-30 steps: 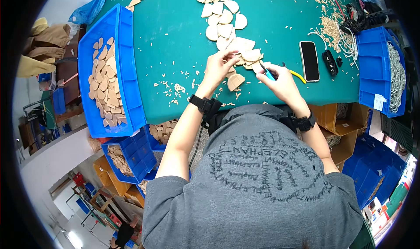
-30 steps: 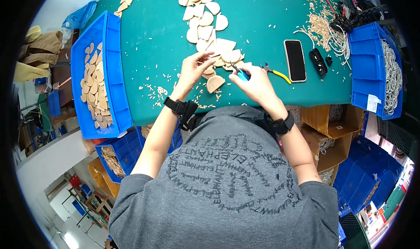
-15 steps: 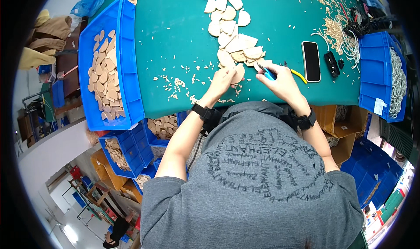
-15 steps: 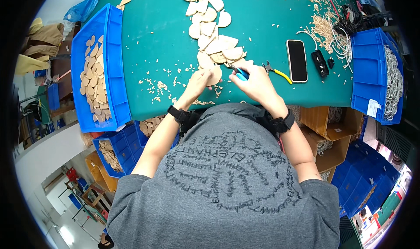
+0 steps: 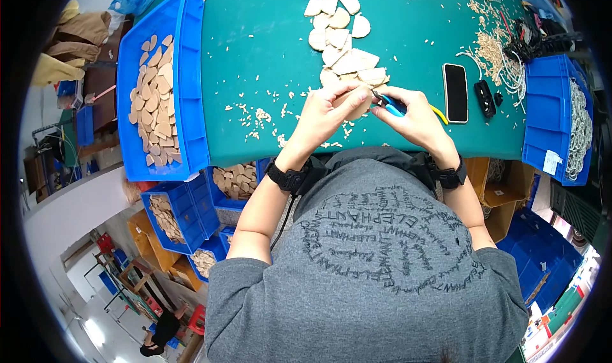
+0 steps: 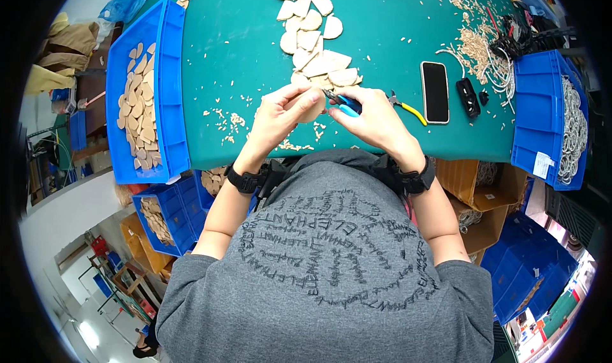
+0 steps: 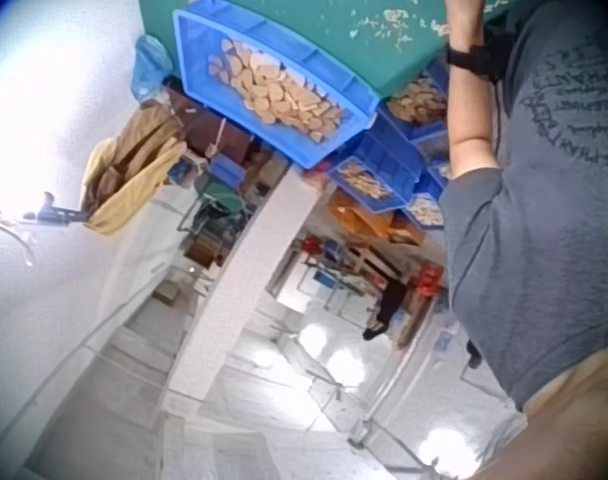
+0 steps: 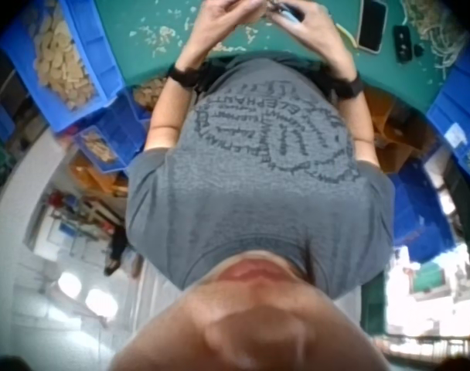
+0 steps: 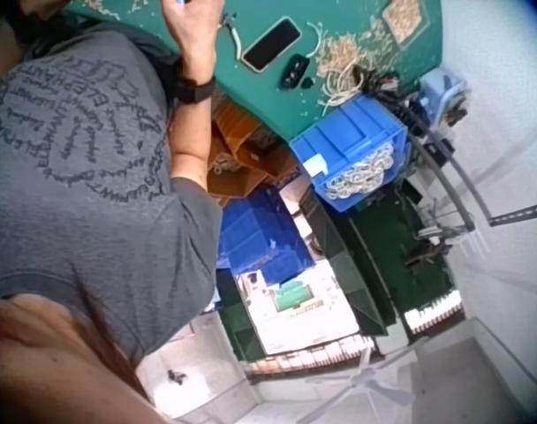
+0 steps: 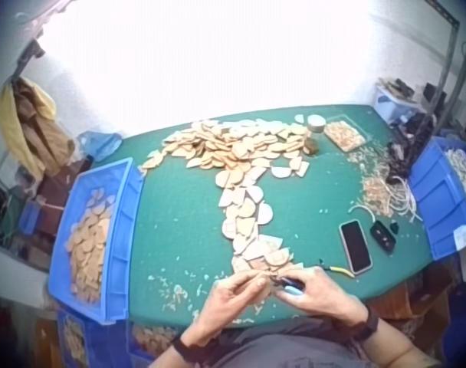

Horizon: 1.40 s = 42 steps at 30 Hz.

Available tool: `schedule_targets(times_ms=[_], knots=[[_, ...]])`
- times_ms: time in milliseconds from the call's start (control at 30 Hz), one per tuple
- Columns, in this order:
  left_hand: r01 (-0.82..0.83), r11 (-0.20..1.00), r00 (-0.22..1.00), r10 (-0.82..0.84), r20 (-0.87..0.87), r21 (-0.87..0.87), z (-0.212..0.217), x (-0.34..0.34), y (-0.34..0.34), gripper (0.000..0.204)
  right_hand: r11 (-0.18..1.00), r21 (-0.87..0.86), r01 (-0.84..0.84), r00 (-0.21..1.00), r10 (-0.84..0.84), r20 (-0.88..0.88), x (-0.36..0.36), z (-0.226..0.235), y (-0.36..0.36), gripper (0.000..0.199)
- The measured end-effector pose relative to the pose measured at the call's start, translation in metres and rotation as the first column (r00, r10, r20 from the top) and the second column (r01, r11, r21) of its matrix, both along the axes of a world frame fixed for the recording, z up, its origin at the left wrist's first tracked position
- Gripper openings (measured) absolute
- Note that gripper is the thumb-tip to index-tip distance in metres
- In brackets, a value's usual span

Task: The person uses pliers to trim the edges of small, flat wooden pieces on a green workbench. They pick up each piece, trim the edges, and place the finished pieces into a blue bin. The process is repetitive, with the person handling the wood pieces one at a time.

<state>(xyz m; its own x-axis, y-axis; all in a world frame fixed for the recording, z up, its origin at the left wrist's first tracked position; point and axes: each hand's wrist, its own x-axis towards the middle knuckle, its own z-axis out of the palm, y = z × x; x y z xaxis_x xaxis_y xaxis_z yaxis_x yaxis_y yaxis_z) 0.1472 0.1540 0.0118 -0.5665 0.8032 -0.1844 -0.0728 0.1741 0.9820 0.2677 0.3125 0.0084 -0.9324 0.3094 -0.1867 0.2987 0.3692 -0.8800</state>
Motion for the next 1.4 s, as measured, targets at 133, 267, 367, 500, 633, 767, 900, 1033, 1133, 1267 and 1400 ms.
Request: schedule_targets(times_ms=[133,267,367,500,633,767,900,1033,1133,1267,1400], knots=[[-0.023,0.998,0.993,0.030,-0.111,0.057,-0.003,0.003,0.000,0.031,1.000,0.004,-0.002,1.000,0.003,-0.023,-0.001,0.000,0.000,0.029],[-0.011,0.999,0.989,0.005,-0.146,-0.043,0.005,0.002,0.000,0.030,1.000,0.023,0.010,0.999,-0.009,-0.046,-0.001,-0.002,0.000,0.026],[-0.028,0.998,0.980,0.017,-0.199,-0.054,0.004,0.003,-0.001,0.029,1.000,0.010,0.026,0.997,-0.025,-0.079,-0.001,-0.004,-0.002,0.023],[-0.031,0.996,0.969,0.009,-0.246,-0.083,0.003,0.003,0.000,0.029,0.999,0.025,0.035,0.996,-0.033,-0.081,-0.002,-0.003,-0.003,0.022],[-0.027,0.996,0.973,0.007,-0.230,-0.081,0.000,0.001,-0.001,0.028,0.998,0.037,0.056,0.992,-0.052,-0.114,-0.001,-0.009,-0.005,0.021],[0.000,0.998,0.974,-0.014,-0.227,-0.059,-0.003,-0.002,-0.002,0.027,0.997,0.048,0.054,0.993,-0.048,-0.109,-0.001,-0.012,-0.005,0.020],[-0.002,1.000,0.994,0.002,-0.110,-0.006,-0.009,-0.004,-0.007,0.027,0.994,-0.022,0.109,0.990,-0.110,-0.088,-0.002,-0.017,-0.006,0.020],[-0.025,0.999,0.997,0.023,0.070,0.030,-0.017,-0.005,-0.013,0.027,0.992,-0.086,0.097,0.992,-0.103,-0.067,-0.003,-0.017,-0.004,0.020],[0.007,0.999,0.996,-0.010,0.093,0.036,-0.015,-0.006,-0.016,0.028,0.942,-0.329,0.064,0.988,-0.105,-0.109,-0.010,0.000,-0.008,0.022],[0.067,0.998,0.985,-0.067,0.161,0.010,0.003,-0.003,-0.015,0.030,0.919,-0.394,-0.002,0.982,-0.072,-0.175,-0.018,0.000,-0.005,0.023],[0.066,0.997,0.970,-0.070,0.233,0.026,0.006,-0.001,-0.013,0.032,0.933,-0.359,0.030,0.978,-0.101,-0.183,-0.022,0.001,-0.009,0.019]])
